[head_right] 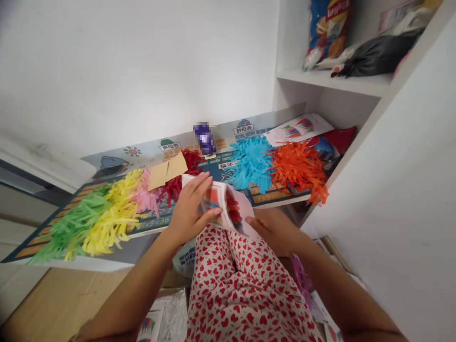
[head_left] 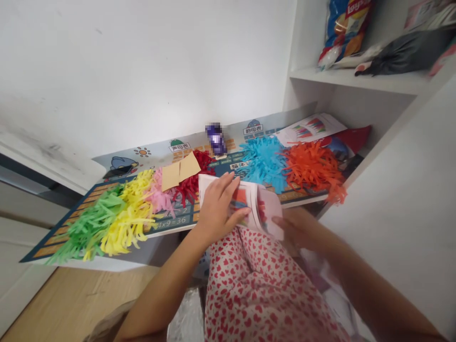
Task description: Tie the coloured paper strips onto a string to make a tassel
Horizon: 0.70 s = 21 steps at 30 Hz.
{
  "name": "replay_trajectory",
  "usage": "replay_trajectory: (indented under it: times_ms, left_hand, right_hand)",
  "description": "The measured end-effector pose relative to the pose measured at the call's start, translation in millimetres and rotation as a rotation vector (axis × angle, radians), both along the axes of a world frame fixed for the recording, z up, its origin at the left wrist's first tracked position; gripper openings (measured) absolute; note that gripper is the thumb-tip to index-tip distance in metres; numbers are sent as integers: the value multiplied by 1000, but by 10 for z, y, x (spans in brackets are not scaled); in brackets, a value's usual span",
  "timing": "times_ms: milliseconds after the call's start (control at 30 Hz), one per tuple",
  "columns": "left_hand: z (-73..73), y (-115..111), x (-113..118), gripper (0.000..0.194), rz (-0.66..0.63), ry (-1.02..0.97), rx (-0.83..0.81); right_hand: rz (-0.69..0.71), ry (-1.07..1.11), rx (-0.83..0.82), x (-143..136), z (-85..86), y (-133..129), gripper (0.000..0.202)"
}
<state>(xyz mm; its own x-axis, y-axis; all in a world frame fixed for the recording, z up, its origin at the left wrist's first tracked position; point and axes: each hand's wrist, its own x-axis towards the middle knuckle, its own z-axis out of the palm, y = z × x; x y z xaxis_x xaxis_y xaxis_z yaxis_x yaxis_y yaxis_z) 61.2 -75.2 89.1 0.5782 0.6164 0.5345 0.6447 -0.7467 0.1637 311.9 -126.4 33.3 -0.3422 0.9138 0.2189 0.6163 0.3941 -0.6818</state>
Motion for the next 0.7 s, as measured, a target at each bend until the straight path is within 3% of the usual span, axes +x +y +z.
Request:
replay_trajectory:
  times_ms: [67,133,200,267,367,467,600,700]
  left_hand:
    - [297,-230,37,67,-7,-108,72]
    - [529,-444,51,62,-37,-181,26]
    - [645,-568,40,47,-41,-204,-109]
    - [621,-563,9,32,-20,-218,-248]
    - [362,-367,-67,29,-12,-252,-468]
    - [17,-131,-162,37,-15,-231,-685]
    - [-279,67,-261,28,-37,17,-692]
    - [-412,180,-300,27,0,212,-587]
  right_hand:
    - [71,-81,102,162,437,-27,43]
    - [140,-166,178,222,823,-43,41]
    - [220,-244,207,181,1090,-11,37]
    - [311,-293,213,64,1200,97,31]
    - [445,-347,187,-169,1073,377,23]
    - [520,-368,93,-376,738,666,19]
    - [501,-239,-28,-500,288,903,21]
    - [446,-249,1,-500,34,990,21]
